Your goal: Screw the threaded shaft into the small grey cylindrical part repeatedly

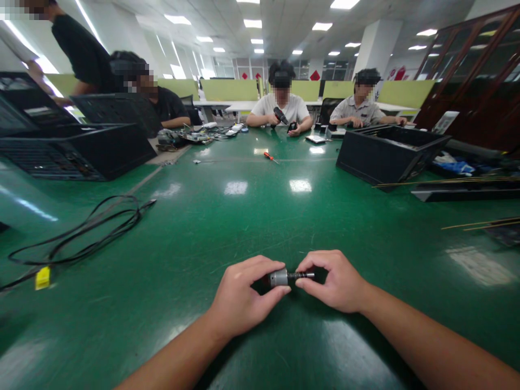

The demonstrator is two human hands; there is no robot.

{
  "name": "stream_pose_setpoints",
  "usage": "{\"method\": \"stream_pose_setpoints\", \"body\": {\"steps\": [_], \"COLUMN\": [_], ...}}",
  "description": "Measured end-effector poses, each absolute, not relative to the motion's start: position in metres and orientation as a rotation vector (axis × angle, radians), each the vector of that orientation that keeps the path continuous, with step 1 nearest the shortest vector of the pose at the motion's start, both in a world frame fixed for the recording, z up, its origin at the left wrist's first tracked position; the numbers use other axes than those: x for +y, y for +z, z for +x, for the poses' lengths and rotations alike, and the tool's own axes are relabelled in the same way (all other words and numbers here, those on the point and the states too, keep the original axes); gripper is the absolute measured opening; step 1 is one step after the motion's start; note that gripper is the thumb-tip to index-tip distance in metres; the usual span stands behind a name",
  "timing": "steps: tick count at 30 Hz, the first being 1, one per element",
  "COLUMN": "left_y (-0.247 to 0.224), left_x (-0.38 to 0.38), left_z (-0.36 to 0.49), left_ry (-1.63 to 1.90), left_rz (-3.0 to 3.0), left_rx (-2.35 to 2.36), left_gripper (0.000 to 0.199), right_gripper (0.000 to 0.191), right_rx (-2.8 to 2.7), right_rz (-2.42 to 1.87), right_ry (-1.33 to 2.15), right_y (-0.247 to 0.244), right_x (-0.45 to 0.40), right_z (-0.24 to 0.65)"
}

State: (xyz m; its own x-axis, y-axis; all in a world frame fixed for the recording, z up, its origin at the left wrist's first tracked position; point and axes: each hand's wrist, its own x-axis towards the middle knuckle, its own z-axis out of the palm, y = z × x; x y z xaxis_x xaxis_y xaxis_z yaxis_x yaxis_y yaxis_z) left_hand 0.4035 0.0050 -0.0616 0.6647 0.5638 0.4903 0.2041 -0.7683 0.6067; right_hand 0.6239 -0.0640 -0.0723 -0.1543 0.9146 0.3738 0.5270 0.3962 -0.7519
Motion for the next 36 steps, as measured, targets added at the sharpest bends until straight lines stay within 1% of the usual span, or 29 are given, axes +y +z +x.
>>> {"method": "stream_pose_setpoints", "body": {"steps": [36], "left_y": [-0.0634], "left_x": [0.0069], "left_z": [0.4015], "left_ry": [0.955], "left_rz": [2.372], "left_rx": [0.616], "left_gripper": [0.027], "right_gripper": [0.003], "right_rx": [-1.815], "right_rz": [-1.252], "right_ry": [0.553], "right_y": [-0.0704], "right_x": [-0.0639], "right_z": [0.6254]}}
